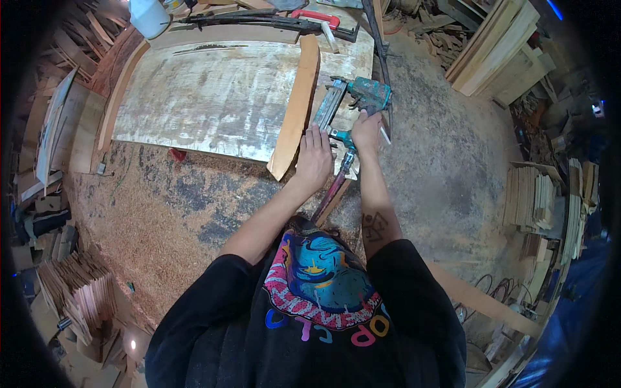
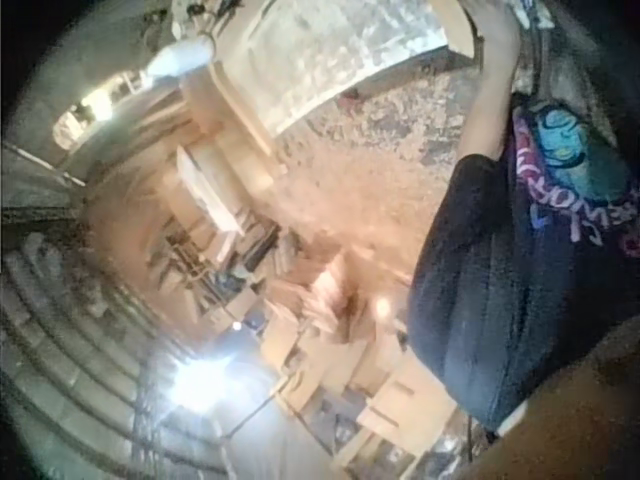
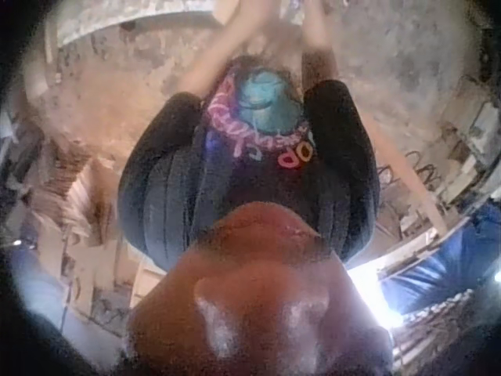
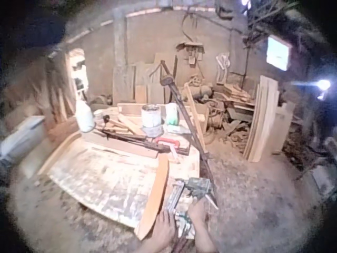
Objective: Using a pneumatic nail gun and a hand saw to assemble and cut wooden boards in a workshop.
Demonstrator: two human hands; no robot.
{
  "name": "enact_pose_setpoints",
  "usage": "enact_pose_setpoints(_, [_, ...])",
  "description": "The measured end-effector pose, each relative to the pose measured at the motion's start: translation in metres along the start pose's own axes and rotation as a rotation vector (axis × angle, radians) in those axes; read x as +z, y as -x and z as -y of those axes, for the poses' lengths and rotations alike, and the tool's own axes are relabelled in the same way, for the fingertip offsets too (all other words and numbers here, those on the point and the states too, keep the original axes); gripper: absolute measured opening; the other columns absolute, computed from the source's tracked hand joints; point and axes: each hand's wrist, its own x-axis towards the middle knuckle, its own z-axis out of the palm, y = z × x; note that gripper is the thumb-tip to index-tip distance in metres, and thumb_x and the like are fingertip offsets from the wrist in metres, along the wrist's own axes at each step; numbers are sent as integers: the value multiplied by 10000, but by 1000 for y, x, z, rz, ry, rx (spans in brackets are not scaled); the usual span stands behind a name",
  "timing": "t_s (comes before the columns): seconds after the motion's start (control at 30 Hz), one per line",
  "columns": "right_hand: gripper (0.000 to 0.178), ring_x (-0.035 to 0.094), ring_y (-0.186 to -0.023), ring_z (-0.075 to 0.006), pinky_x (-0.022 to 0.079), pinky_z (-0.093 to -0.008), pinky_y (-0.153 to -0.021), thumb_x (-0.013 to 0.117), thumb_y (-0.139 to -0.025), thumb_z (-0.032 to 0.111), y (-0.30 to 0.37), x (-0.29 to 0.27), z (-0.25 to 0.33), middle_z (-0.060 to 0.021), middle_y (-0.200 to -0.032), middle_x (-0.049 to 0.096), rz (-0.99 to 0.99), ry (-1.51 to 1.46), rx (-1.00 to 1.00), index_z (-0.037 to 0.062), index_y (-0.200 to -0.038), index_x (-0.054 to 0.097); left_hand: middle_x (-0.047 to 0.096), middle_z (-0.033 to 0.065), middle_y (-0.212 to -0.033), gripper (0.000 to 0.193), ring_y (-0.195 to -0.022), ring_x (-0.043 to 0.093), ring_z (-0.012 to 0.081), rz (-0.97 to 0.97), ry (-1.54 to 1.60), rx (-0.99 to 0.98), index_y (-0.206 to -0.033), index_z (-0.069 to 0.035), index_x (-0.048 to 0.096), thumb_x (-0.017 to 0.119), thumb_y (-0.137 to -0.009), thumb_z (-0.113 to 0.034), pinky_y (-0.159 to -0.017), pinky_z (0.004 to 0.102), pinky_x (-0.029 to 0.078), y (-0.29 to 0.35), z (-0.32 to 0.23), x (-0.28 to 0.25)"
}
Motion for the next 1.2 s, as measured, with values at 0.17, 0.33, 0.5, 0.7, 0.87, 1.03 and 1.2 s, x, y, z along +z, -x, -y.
enact_pose_setpoints(0.17, [517, 480, -1114, -502, 392, -513, -948, 421, -956, 316, -6, 7, -7, -367, -1216, 458, -11, -13, -7, -86, -1268, 325, 473, 314, -1286, 514, -1158, 491, 388, 147, -203, -7, -1217, 114, 488, 516, -839, -231, -1013, 476, 346, 10, -8, -19])
enact_pose_setpoints(0.33, [536, 477, -1129, -490, 382, -503, -963, 422, -956, 314, -1, 3, 0, -360, -1231, 458, -1, 1, 12, -92, -1290, 314, 501, 300, -1255, 549, -1123, 513, 365, 201, -320, 34, -1208, 107, 497, 539, -836, -294, -1010, 505, 324, 18, -4, -25])
enact_pose_setpoints(0.5, [522, 465, -1160, -469, 374, -488, -976, 428, -955, 318, -5, 5, -4, -343, -1244, 466, 1, -19, 2, -90, -1271, 348, 509, 312, -1243, 547, -1093, 535, 346, 180, -294, 89, -1178, 115, 512, 564, -824, -298, -967, 484, 354, 20, 5, -28])
enact_pose_setpoints(0.7, [508, 473, -1152, -467, 380, -487, -968, 433, -951, 315, -5, 4, -6, -326, -1239, 481, -38, -6, -6, -77, -1267, 362, 555, 183, -1156, 464, -995, 546, 325, 328, 97, -23, -1190, -25, 551, 597, -835, -320, -842, 476, 396, -43, 20, -62])
enact_pose_setpoints(0.87, [515, 473, -1152, -469, 382, -496, -964, 435, -949, 321, 0, 7, -2, -320, -1246, 480, -43, -12, 8, -64, -1282, 360, 524, 141, -1183, 472, -1107, 465, 312, -40, 102, 108, -1185, -66, 575, 519, -883, -425, -854, 526, 359, -125, 49, 17])
enact_pose_setpoints(1.03, [530, 474, -1151, -469, 379, -503, -965, 428, -948, 329, -5, 11, -12, -319, -1253, 476, -47, -57, -8, -60, -1299, 351, 514, 144, -1200, 576, -1151, 418, 291, 78, -23, 63, -1201, -47, 581, 415, -912, -517, -900, 547, 303, -135, 46, 39])
enact_pose_setpoints(1.2, [515, 479, -1141, -472, 386, -508, -956, 413, -951, 335, 0, 5, 0, -321, -1247, 476, -41, -15, 37, -43, -1297, 360, 525, 148, -1176, 513, -1149, 422, 288, 80, 0, 99, -1140, -22, 599, 432, -921, -455, -927, 543, 282, -128, 51, 33])
